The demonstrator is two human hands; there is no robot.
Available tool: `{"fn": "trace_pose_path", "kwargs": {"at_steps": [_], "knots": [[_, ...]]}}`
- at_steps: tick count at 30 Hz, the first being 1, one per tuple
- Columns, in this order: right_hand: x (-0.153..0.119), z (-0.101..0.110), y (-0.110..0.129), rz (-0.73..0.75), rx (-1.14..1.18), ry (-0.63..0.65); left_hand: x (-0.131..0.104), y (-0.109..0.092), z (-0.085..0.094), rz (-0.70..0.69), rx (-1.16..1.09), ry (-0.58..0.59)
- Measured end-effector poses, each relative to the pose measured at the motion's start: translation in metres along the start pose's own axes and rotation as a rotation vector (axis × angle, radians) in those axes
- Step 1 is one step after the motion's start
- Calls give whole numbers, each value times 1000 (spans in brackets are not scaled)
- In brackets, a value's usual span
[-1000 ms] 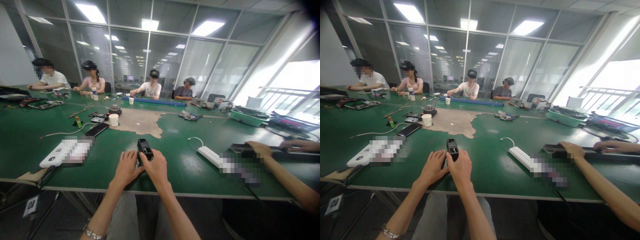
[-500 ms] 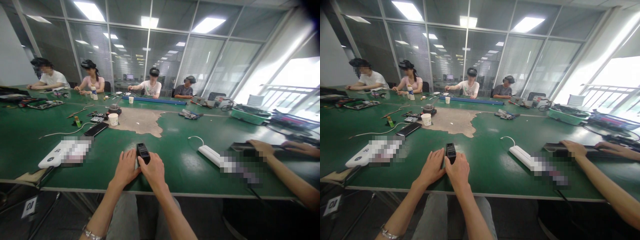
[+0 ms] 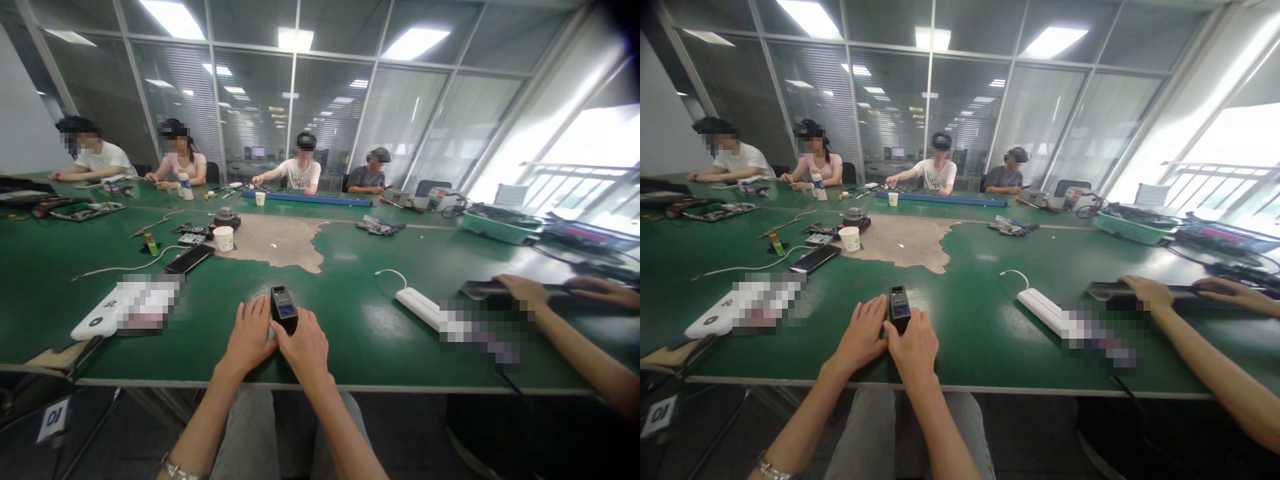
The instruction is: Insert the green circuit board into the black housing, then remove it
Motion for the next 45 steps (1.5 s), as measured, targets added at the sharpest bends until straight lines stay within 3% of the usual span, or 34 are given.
{"fn": "trace_pose_path", "kwargs": {"at_steps": [5,15,31,45], "knots": [[-1,3,1,24,52,-75,0,0,1,19,14,7],[4,0,4,73,120,-93,-2,-2,3,-31,-4,-20],[18,37,20,123,207,-183,-3,-2,3,-45,-24,-90],[30,56,-22,66,103,-232,-2,-3,6,-29,-35,-98]]}}
Point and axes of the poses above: each hand's wrist, its own x-axis towards the middle knuckle, its own z-axis out of the back of the hand, y = z × x, the point moved 6 cm from there along x, towards the middle knuckle, and after that the axes turned 9 degrees about x, right-handed, at the moved point
